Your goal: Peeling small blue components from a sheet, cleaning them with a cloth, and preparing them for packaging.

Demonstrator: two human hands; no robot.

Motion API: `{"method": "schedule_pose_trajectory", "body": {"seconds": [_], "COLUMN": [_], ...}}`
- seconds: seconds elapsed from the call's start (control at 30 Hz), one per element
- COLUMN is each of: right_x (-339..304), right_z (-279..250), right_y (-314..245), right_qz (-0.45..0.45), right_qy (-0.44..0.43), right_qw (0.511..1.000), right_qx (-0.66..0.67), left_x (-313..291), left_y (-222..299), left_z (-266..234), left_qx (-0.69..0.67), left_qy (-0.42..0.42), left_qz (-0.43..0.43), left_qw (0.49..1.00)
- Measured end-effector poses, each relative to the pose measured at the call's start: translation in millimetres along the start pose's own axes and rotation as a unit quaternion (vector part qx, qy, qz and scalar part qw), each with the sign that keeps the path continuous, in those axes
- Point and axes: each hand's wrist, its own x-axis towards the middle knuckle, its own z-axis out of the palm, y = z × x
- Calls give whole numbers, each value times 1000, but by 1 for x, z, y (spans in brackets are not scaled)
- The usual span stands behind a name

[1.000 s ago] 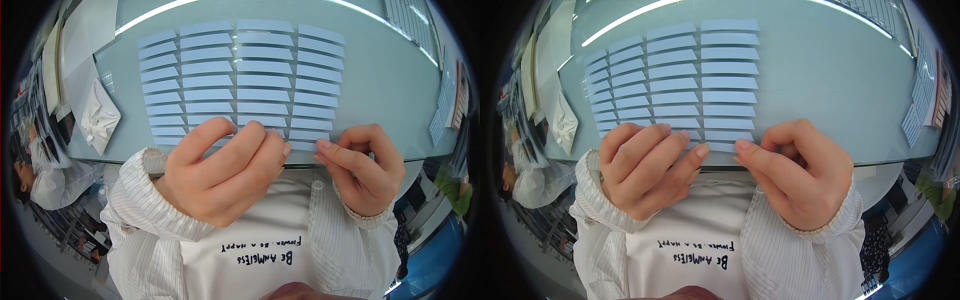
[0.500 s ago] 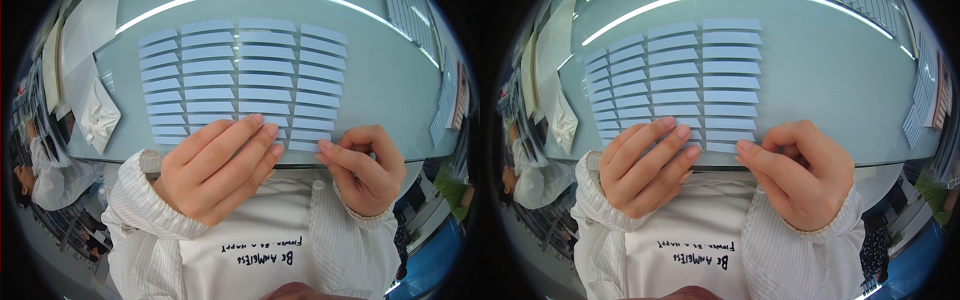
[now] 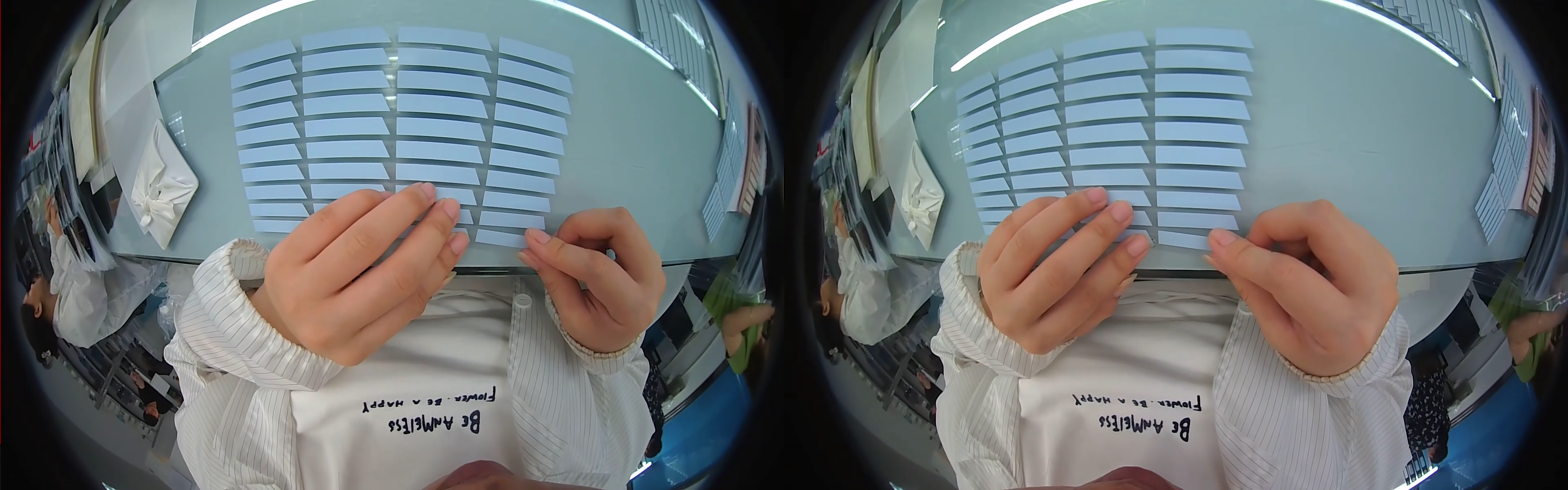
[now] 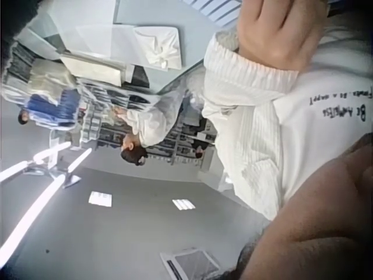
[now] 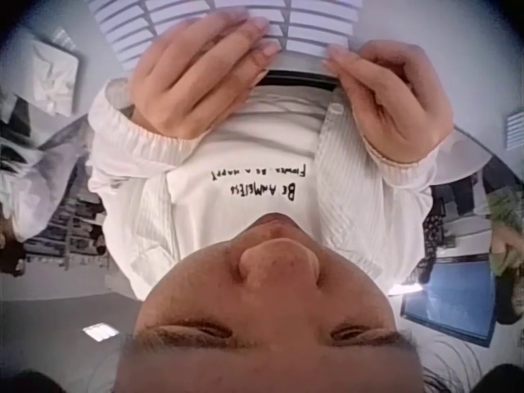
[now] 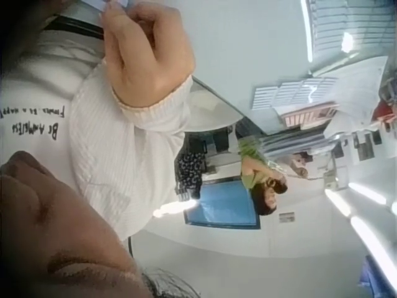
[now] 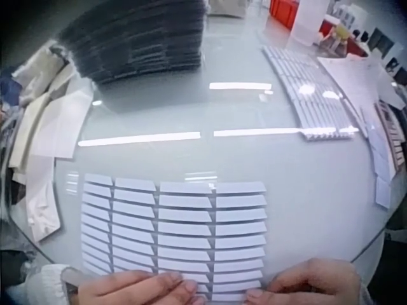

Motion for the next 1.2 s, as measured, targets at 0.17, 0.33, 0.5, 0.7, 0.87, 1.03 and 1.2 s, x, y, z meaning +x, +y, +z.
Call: {"method": "schedule_pose_trajectory", "body": {"seconds": [0.17, 0.33, 0.5, 0.7, 0.87, 1.03, 1.2], "right_x": [0, -3, -2, -1, -1, -1, 0], "right_z": [0, -3, 0, 3, 3, 3, 2], "right_y": [0, -2, -1, 0, -1, -1, -1], "right_qz": [-6, 7, 1, -3, -1, 2, 3], "right_qy": [3, -9, 4, 16, 16, 11, 15], "right_qw": [1000, 1000, 1000, 1000, 1000, 1000, 1000], "right_qx": [2, 8, 1, -9, -8, -14, -9], "left_x": [1, 0, 1, 1, 1, 1, 3], "left_y": [0, 1, 1, 1, 1, 1, 2], "left_z": [0, 0, -1, 0, 0, 0, -2], "left_qx": [0, 0, -1, -3, -5, -4, -2], "left_qy": [0, 0, -1, -2, 0, -2, -6], "left_qz": [0, -3, -2, -6, -8, -7, -5], "left_qw": [1000, 1000, 1000, 1000, 1000, 1000, 1000]}}
